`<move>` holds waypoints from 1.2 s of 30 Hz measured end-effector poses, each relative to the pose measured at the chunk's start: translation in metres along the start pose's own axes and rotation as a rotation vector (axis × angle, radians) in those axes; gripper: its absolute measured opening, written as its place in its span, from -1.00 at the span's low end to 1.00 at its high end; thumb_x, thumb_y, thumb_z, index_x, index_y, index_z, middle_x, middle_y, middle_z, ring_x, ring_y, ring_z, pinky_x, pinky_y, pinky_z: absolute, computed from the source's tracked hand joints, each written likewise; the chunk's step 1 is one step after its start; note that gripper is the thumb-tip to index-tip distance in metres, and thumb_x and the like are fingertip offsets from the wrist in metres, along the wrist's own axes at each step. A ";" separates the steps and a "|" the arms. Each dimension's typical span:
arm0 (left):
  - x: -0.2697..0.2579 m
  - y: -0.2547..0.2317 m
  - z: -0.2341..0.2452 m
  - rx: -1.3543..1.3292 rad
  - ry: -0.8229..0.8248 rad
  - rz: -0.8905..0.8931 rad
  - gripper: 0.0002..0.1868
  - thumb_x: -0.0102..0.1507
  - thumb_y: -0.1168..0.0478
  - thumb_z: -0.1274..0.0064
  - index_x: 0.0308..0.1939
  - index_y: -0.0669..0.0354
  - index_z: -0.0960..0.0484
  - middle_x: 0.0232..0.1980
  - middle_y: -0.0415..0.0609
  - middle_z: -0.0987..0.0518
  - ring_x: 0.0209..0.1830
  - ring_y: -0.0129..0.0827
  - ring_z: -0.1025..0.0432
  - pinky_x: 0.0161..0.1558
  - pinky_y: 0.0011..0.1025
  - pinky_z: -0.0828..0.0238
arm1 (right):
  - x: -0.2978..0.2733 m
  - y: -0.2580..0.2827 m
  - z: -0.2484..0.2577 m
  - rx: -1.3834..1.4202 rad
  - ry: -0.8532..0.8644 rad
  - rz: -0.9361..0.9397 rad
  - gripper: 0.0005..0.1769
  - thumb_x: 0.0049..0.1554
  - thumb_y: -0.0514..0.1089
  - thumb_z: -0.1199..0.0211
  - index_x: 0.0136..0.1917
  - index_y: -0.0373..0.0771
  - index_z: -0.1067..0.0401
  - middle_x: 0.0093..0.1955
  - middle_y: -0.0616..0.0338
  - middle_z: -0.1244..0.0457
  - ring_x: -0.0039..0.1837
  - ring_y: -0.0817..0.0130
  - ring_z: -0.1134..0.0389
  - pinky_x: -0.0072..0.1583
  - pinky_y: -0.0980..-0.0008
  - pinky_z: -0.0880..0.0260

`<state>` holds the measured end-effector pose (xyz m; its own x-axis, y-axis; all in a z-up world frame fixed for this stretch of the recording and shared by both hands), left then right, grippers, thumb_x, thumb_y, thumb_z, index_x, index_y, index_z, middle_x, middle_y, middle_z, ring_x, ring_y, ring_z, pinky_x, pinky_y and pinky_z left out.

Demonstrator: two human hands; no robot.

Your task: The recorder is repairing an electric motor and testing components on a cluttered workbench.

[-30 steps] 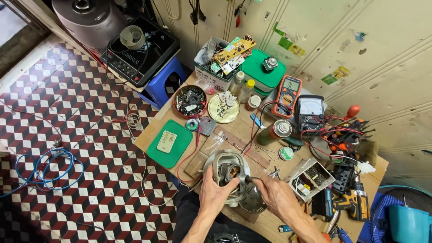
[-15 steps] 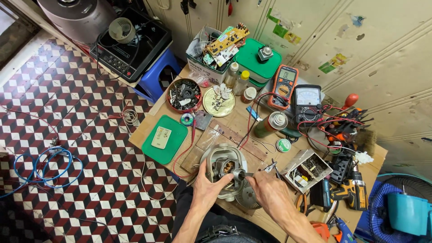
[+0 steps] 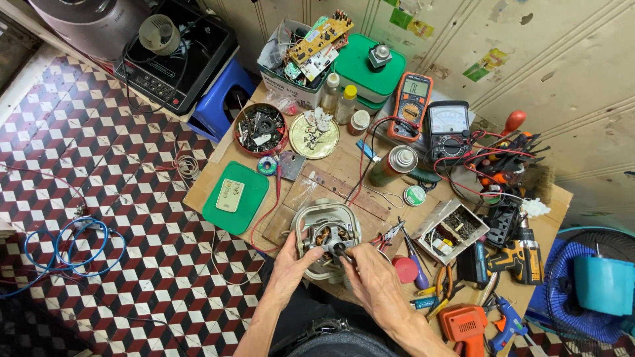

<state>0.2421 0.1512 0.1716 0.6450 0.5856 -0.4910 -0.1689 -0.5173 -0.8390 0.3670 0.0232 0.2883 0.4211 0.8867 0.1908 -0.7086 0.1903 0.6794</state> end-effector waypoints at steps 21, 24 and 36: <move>0.004 0.012 0.004 -0.142 0.071 0.054 -0.12 0.26 0.07 -0.14 0.59 0.13 -0.08 0.40 0.02 -0.44 0.34 -0.37 -0.34 0.33 -0.39 -0.23 | 0.018 0.008 -0.004 0.064 -0.060 0.127 -0.72 0.09 -0.33 -0.37 0.08 -0.30 -0.44 -0.10 0.06 -0.30 -0.06 0.10 -0.40 -0.07 0.21 -0.40; 0.004 0.011 0.004 -0.134 0.070 0.065 -0.12 0.26 0.06 -0.13 0.59 0.12 -0.07 0.39 0.02 -0.44 0.34 -0.37 -0.34 0.33 -0.38 -0.23 | 0.017 0.011 -0.004 0.060 -0.095 0.123 -0.74 0.07 -0.33 -0.39 0.05 -0.31 -0.45 -0.14 0.06 -0.30 -0.11 0.12 -0.40 -0.11 0.23 -0.40; 0.000 0.007 0.002 -0.138 0.075 0.065 -0.10 0.25 0.00 -0.15 0.59 0.12 -0.09 0.36 -0.02 -0.46 0.29 -0.42 -0.34 0.31 -0.39 -0.24 | 0.016 0.014 -0.004 0.049 -0.136 0.062 -0.74 0.05 -0.33 -0.40 0.03 -0.33 -0.48 -0.18 0.06 -0.30 -0.17 0.15 -0.41 -0.16 0.25 -0.43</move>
<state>0.2398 0.1489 0.1650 0.6906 0.5023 -0.5203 -0.1116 -0.6368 -0.7629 0.3613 0.0418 0.2977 0.4526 0.8303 0.3251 -0.7087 0.1136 0.6964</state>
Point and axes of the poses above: each hand's wrist, its own x-axis towards the middle knuckle, its own z-axis out of the back of the hand, y = z × x, the point moved 4 cm from there along x, towards the middle knuckle
